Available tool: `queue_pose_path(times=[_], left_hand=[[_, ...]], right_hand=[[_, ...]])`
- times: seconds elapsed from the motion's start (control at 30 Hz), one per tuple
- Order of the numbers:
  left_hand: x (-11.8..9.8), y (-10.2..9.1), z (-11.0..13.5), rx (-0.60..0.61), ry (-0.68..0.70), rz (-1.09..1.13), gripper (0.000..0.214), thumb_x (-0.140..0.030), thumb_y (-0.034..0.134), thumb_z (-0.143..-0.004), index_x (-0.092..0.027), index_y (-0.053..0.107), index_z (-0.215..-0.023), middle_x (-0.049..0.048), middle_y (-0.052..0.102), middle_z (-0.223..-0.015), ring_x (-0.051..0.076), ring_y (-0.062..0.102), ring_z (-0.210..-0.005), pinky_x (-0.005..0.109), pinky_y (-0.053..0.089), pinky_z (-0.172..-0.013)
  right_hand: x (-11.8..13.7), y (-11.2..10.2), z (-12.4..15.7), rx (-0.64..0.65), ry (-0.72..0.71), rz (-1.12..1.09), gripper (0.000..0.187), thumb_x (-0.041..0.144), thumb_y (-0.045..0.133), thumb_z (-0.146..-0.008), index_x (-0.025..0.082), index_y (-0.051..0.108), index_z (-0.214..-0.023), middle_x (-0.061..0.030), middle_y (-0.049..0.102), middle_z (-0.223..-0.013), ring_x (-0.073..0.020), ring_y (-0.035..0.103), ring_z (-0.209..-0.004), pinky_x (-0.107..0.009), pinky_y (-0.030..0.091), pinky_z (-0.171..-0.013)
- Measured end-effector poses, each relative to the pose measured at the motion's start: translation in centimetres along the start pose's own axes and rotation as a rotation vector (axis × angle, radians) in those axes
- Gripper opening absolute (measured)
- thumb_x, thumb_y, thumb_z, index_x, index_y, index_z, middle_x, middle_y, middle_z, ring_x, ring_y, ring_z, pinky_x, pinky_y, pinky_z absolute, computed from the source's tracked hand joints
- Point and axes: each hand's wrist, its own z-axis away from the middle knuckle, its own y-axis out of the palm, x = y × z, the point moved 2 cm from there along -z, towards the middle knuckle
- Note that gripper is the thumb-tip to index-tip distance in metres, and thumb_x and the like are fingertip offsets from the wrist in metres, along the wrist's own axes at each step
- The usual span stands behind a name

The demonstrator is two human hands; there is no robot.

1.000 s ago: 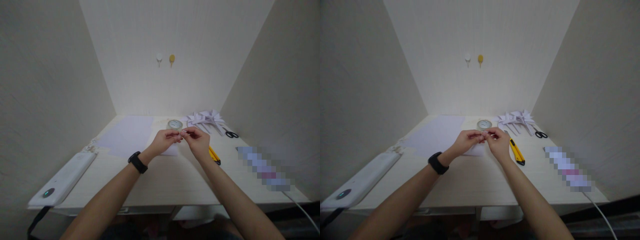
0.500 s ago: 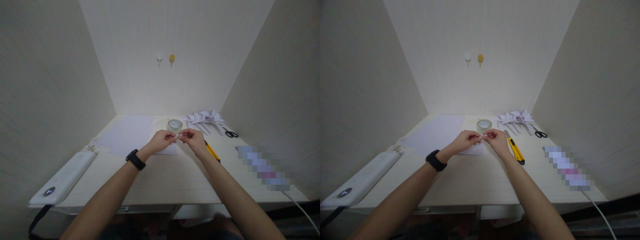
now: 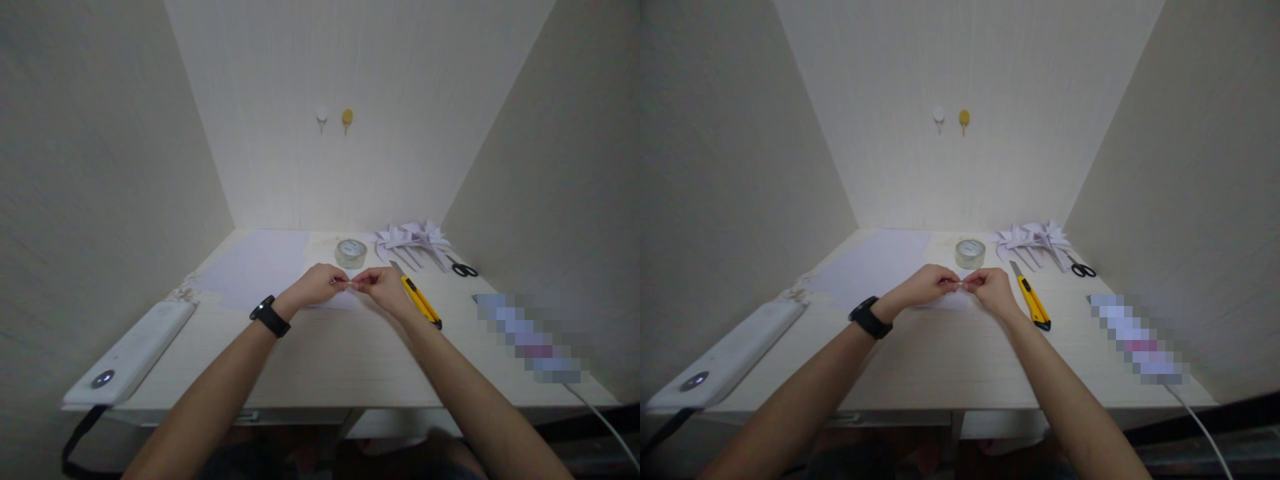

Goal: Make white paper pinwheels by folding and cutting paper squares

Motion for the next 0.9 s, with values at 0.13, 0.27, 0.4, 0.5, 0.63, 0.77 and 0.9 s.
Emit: queue_pose_path(times=[0.13,0.27,0.4,0.5,0.63,0.77,0.9], left_hand=[[0.0,0.2,0.2,0.019,0.03,-0.126,0.026,-0.027,0.053,-0.087,-0.02,0.077,-0.095,0.0073,0.076,-0.09,0.018,0.065,-0.079,0.026,0.042,-0.069],[-0.7,0.4,0.5,0.059,0.027,-0.25,0.025,-0.022,0.053,-0.083,-0.021,0.078,-0.088,0.0082,0.075,-0.082,0.02,0.064,-0.074,0.027,0.04,-0.064],[-1.7,0.5,0.7,0.061,0.022,-0.334,0.024,-0.019,0.054,-0.078,-0.022,0.078,-0.079,0.009,0.073,-0.075,0.021,0.063,-0.068,0.028,0.04,-0.061],[-2.1,0.7,0.7,0.057,0.015,-0.363,0.024,-0.019,0.055,-0.076,-0.022,0.078,-0.079,0.0093,0.073,-0.074,0.021,0.063,-0.067,0.029,0.04,-0.06],[-2.6,0.8,0.8,0.065,0.003,-0.409,0.023,-0.018,0.055,-0.072,-0.022,0.077,-0.077,0.0096,0.072,-0.073,0.023,0.064,-0.067,0.03,0.04,-0.06],[-3.0,0.9,0.9,0.061,0.005,-0.426,0.021,-0.02,0.056,-0.071,-0.022,0.077,-0.075,0.0098,0.072,-0.071,0.022,0.063,-0.063,0.03,0.039,-0.058],[-3.2,0.5,1.0,0.101,0.105,-0.348,0.021,-0.016,0.058,-0.069,-0.024,0.077,-0.071,0.0051,0.073,-0.069,0.017,0.061,-0.06,0.027,0.036,-0.057]], right_hand=[[-0.2,0.5,0.3,0.068,0.027,0.108,0.017,0.029,0.069,-0.066,0.016,0.078,-0.073,-0.0062,0.073,-0.064,-0.0161,0.061,-0.057,-0.026,0.043,-0.054],[-0.3,0.9,0.6,0.185,0.019,0.214,0.016,0.025,0.068,-0.067,0.014,0.078,-0.073,-0.005,0.071,-0.06,-0.0143,0.058,-0.052,-0.025,0.04,-0.051],[-0.4,0.9,0.6,0.251,-0.027,0.281,0.014,0.017,0.064,-0.066,0.017,0.078,-0.069,-0.005,0.071,-0.06,-0.0158,0.061,-0.055,-0.025,0.041,-0.051],[-0.2,0.8,0.6,0.244,-0.042,0.332,0.017,0.013,0.063,-0.064,0.019,0.078,-0.066,-0.0048,0.073,-0.061,-0.0175,0.063,-0.059,-0.025,0.043,-0.054],[0.2,0.7,0.6,0.227,-0.026,0.374,0.014,0.015,0.065,-0.062,0.02,0.078,-0.063,-0.0038,0.071,-0.057,-0.0177,0.062,-0.056,-0.026,0.042,-0.053],[0.6,0.6,0.7,0.274,-0.014,0.327,0.015,0.014,0.064,-0.059,0.021,0.078,-0.06,-0.0027,0.069,-0.054,-0.0166,0.06,-0.054,-0.026,0.041,-0.053],[0.9,0.1,0.8,0.401,0.025,0.174,0.017,0.013,0.062,-0.056,0.02,0.077,-0.06,-0.0001,0.068,-0.052,-0.0147,0.059,-0.053,-0.024,0.041,-0.054]])
